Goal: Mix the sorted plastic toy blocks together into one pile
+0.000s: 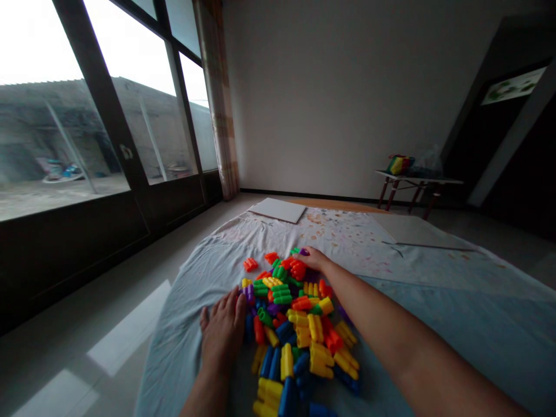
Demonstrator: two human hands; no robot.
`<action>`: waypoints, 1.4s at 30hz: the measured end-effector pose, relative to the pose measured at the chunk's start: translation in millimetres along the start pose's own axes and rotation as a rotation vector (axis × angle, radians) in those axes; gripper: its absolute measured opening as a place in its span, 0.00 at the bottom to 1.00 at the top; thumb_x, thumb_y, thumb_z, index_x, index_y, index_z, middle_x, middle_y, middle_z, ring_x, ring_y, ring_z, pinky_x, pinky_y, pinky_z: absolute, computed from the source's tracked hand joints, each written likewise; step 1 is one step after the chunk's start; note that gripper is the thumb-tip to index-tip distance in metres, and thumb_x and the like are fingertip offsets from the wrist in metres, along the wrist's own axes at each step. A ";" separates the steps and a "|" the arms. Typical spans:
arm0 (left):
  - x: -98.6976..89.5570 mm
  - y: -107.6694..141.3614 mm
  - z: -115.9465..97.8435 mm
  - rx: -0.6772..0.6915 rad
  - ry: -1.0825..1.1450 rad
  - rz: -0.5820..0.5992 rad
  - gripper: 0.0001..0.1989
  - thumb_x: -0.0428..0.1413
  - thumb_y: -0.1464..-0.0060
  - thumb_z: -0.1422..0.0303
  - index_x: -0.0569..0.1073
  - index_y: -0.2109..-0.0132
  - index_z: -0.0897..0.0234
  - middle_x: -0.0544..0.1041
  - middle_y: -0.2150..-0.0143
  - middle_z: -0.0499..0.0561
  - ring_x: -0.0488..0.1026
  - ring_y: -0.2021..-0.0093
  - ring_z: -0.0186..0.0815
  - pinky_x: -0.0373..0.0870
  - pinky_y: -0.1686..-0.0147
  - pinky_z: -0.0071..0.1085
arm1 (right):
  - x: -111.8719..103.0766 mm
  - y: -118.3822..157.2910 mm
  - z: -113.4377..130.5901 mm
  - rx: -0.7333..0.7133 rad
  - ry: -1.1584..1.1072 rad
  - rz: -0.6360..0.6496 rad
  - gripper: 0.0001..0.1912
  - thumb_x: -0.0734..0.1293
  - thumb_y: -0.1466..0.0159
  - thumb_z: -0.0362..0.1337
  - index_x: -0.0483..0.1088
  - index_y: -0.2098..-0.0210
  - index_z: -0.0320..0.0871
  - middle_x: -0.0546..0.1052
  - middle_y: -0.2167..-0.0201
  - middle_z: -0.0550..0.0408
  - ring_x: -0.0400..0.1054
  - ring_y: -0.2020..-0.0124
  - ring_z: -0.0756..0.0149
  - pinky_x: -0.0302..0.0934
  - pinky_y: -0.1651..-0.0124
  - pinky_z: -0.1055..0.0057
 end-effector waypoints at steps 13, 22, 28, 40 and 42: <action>3.2 0.7 2.2 0.006 -0.037 0.059 0.23 0.32 0.39 0.68 0.57 0.39 0.61 0.63 0.39 0.55 0.58 0.40 0.43 0.42 0.42 0.56 | -25.3 104.6 46.8 -0.300 -0.213 0.238 0.25 0.64 0.42 0.51 0.69 0.51 0.43 0.75 0.54 0.51 0.70 0.56 0.60 0.63 0.51 0.65; 2.0 0.0 -0.3 0.015 0.028 0.065 0.24 0.30 0.39 0.66 0.57 0.39 0.61 0.60 0.37 0.54 0.55 0.38 0.46 0.39 0.43 0.62 | -30.3 146.1 -40.4 -0.106 -0.147 -0.047 0.37 0.60 0.43 0.58 0.64 0.45 0.36 0.66 0.44 0.39 0.57 0.42 0.50 0.47 0.38 0.51; 3.1 -2.0 2.5 -0.031 0.118 0.049 0.26 0.27 0.39 0.65 0.57 0.39 0.63 0.62 0.38 0.55 0.56 0.39 0.44 0.39 0.42 0.61 | -0.5 164.3 24.4 -0.204 -0.227 0.059 0.36 0.59 0.40 0.57 0.58 0.41 0.41 0.59 0.39 0.45 0.50 0.37 0.56 0.44 0.36 0.57; 9.4 0.5 5.9 0.037 -0.040 0.019 0.23 0.33 0.40 0.68 0.58 0.40 0.55 0.61 0.37 0.52 0.57 0.39 0.45 0.41 0.44 0.62 | -6.7 31.8 19.0 -0.136 -0.016 -0.122 0.17 0.64 0.39 0.42 0.69 0.54 0.38 0.71 0.51 0.42 0.61 0.46 0.51 0.51 0.42 0.54; 4.8 1.7 3.1 0.019 -0.027 0.023 0.23 0.33 0.39 0.67 0.57 0.39 0.56 0.61 0.37 0.52 0.57 0.39 0.45 0.40 0.44 0.62 | -2.9 12.4 9.6 -0.123 0.004 -0.081 0.15 0.65 0.39 0.40 0.68 0.54 0.40 0.70 0.51 0.43 0.61 0.46 0.51 0.52 0.43 0.52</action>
Point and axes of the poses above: each hand's wrist, its own y-axis away from the middle knuckle, its own x-axis out of the palm, z = x × y, the point moved 2 cm from there along -y, towards the middle knuckle
